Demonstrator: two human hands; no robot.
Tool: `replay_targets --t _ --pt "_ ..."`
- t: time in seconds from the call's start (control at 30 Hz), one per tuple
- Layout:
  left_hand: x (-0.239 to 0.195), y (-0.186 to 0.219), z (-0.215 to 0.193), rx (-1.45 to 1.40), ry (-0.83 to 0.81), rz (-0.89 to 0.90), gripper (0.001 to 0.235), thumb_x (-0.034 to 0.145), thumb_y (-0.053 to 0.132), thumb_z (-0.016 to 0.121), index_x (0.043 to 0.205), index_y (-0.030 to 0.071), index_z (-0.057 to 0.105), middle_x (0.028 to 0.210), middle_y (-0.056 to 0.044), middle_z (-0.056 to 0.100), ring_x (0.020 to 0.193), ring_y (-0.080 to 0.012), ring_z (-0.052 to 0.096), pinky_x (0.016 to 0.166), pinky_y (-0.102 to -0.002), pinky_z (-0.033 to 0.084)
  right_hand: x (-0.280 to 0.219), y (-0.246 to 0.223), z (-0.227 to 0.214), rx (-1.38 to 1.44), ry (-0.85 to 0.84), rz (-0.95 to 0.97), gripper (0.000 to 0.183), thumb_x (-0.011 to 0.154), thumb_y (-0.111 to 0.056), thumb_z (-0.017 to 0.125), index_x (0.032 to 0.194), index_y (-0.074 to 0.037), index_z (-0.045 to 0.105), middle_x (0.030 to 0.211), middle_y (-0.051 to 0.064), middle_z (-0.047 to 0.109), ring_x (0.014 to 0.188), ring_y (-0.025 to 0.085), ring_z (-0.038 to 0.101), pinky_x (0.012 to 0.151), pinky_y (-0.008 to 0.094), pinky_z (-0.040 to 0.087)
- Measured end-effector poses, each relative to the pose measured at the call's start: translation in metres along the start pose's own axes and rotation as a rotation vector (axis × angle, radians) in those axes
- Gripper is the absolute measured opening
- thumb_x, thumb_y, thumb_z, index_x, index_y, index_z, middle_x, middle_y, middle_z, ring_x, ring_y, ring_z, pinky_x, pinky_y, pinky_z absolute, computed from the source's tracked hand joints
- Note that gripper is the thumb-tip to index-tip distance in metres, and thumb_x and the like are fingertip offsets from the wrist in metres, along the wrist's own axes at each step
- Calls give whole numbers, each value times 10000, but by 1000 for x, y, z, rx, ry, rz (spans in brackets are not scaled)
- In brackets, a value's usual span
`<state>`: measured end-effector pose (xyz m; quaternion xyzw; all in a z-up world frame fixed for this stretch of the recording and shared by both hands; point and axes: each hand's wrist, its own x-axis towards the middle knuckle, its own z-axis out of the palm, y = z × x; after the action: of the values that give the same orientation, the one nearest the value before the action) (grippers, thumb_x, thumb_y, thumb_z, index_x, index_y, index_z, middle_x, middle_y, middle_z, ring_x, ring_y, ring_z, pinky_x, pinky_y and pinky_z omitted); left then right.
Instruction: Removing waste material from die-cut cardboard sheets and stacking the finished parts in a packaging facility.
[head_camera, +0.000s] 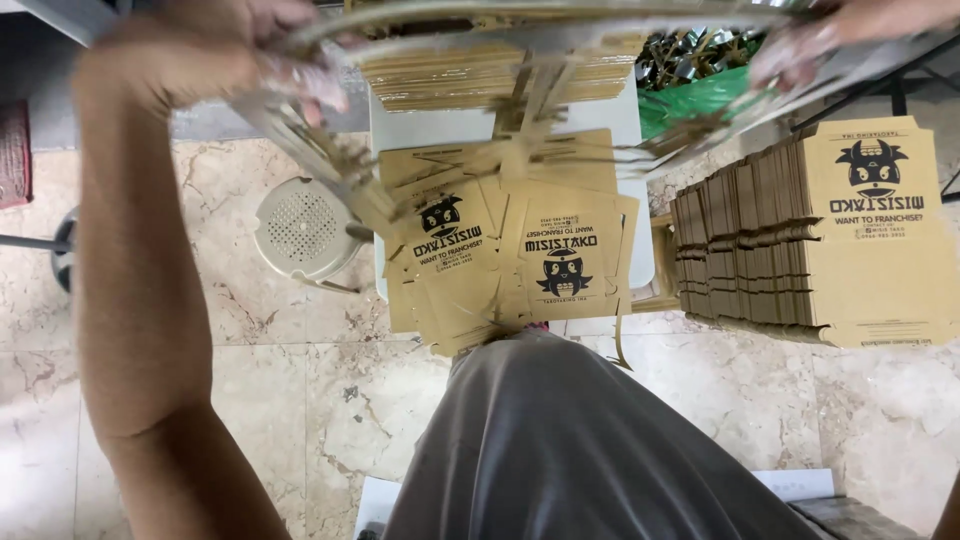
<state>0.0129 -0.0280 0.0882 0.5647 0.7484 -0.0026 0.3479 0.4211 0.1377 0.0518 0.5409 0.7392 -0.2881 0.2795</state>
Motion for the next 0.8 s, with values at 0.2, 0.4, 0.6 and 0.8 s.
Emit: replay_targets --t 0.2,0.4,0.6,0.8 --pt "46 -28 65 -160 -314 -2 882 936 -87 541 1615 426 309 1468 -43 590 970 -198 676 949 -412 580 129 83 94 -23 -33 -31 455 943 -471 695 764 -94 876 1178 66 821 1132 284 645 1100 508 376" --pt "82 -75 92 -45 -450 95 330 876 398 775 873 68 786 700 -30 715 544 -126 441 659 -298 391 93 66 96 -45 -15 -39 563 975 -527 656 726 -58 841 749 118 611 814 285 630 908 392 457" --pt "78 -76 105 17 -415 -84 200 1015 173 672 1086 35 798 901 -137 812 735 -190 704 671 -238 537 189 155 127 -196 -37 -415 519 851 -416 599 1254 -102 688 1231 50 759 1122 194 675 1001 315 519" --pt "95 -122 113 -233 -519 126 271 891 222 719 1032 66 890 836 -140 890 907 -231 806 979 -352 476 83 44 115 108 -169 40 484 754 -174 775 1202 0 719 1475 176 548 1374 325 477 1172 497 385"
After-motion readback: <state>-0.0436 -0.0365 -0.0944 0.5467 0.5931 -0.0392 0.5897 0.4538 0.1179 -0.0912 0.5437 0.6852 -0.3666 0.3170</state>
